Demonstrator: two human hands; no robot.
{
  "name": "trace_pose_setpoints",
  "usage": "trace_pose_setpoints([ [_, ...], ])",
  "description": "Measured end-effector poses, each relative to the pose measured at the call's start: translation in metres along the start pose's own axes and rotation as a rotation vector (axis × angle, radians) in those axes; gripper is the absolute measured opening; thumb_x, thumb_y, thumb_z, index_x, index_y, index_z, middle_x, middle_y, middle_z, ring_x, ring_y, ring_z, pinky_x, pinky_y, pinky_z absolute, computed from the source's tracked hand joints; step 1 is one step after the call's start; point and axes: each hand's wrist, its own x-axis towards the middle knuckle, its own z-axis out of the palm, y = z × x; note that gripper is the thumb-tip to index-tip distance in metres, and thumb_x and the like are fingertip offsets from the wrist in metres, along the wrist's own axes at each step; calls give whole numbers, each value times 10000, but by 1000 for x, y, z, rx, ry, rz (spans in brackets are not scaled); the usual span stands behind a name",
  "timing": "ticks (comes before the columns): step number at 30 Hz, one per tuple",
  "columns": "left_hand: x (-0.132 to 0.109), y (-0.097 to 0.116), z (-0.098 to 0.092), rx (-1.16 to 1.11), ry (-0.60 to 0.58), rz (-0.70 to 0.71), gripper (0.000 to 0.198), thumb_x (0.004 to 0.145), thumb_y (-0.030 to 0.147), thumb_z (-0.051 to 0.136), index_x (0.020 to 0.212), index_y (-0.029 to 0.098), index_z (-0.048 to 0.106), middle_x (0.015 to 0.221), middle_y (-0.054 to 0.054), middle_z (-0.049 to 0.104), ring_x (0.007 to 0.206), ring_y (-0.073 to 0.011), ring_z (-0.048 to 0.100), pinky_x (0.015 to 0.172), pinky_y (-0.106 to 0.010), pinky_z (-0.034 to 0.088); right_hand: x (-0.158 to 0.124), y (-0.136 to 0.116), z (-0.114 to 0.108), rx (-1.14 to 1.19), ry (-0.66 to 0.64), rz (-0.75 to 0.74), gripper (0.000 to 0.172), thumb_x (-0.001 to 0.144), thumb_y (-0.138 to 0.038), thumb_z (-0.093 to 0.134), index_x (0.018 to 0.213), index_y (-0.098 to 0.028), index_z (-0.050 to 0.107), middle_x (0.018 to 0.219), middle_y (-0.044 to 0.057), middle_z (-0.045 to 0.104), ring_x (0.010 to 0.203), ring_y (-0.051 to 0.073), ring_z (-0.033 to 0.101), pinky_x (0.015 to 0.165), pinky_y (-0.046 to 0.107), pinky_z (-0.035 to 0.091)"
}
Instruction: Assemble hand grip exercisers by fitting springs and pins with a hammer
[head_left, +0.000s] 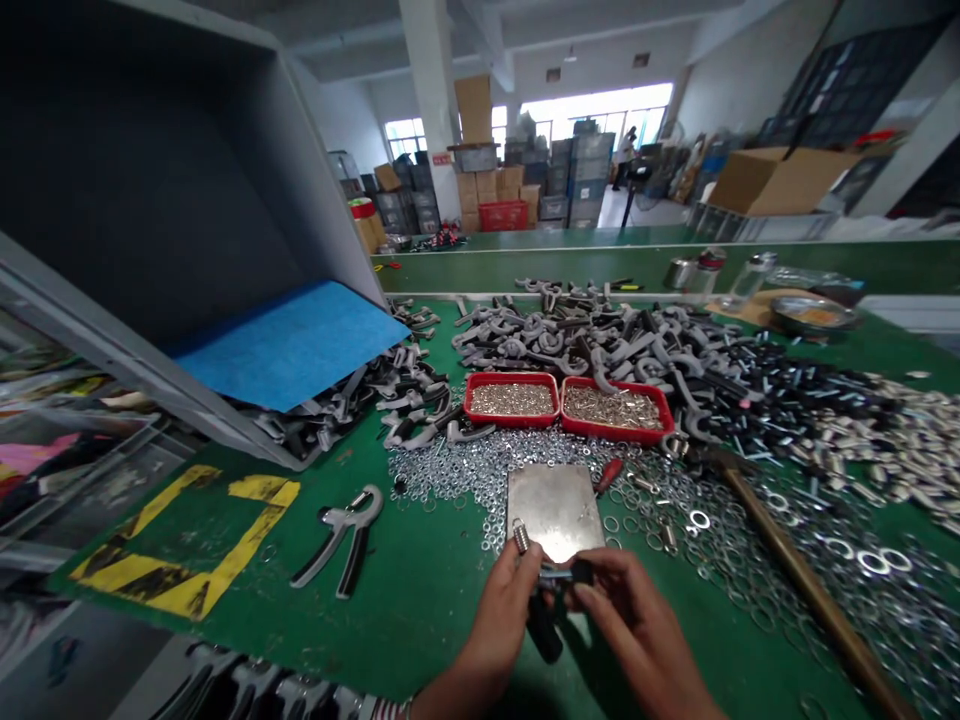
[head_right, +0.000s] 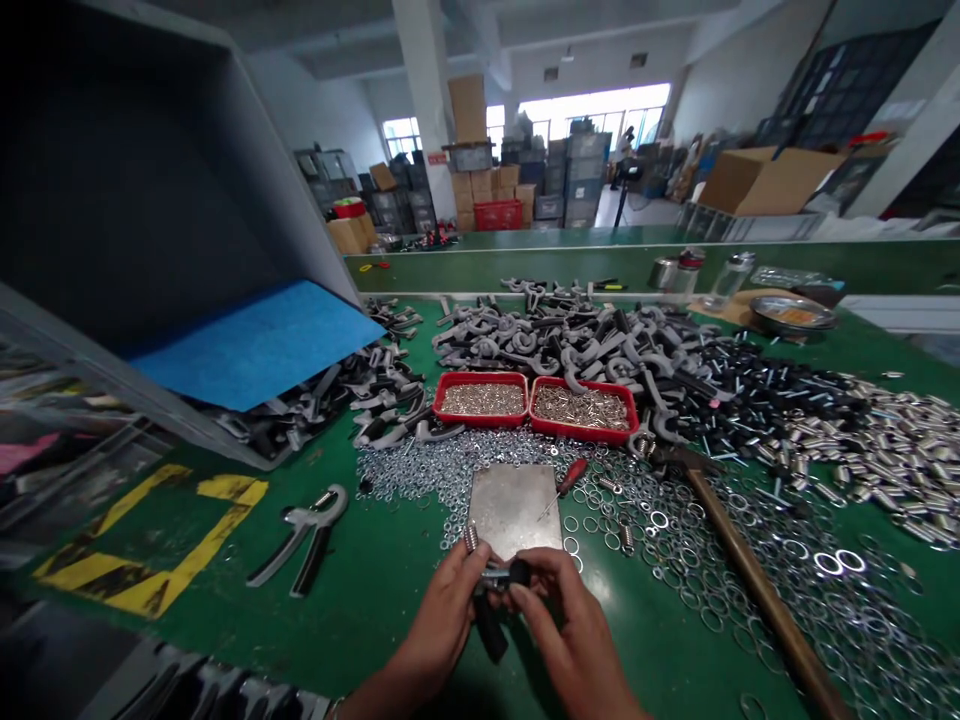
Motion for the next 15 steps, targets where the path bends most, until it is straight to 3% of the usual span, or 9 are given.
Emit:
trace_pose_setpoints([
  [3, -1, -1, -2, -52, 17, 9, 526, 846, 695, 526, 922, 177, 582, 808, -30, 622, 718, -169, 571, 694, -264, 445, 5, -2, -9, 6, 56, 12, 254, 920, -420, 585, 1105, -252, 549, 956, 45, 673, 828, 200, 693, 776, 326, 560],
  [8, -1, -2, 0, -100, 22, 9, 479, 852, 655, 557, 962, 189, 585, 823, -26, 613, 754, -171, 567, 692, -244, 446, -2, 7, -2, -83, -20, -7, 213, 934, -381, 571, 1096, -245, 556, 956, 39, 655, 849, 192, 657, 777, 322, 535],
  [15, 4, -9, -4, -123, -50, -16, 414, 882, 601, 564, 953, 193, 561, 806, -6, 595, 692, -147, 540, 656, -239, 437, -10, 18, -1, 70, 46, 80, 227, 937, -407, 572, 1095, -251, 520, 852, 5, 645, 782, 179, 663, 743, 301, 530],
])
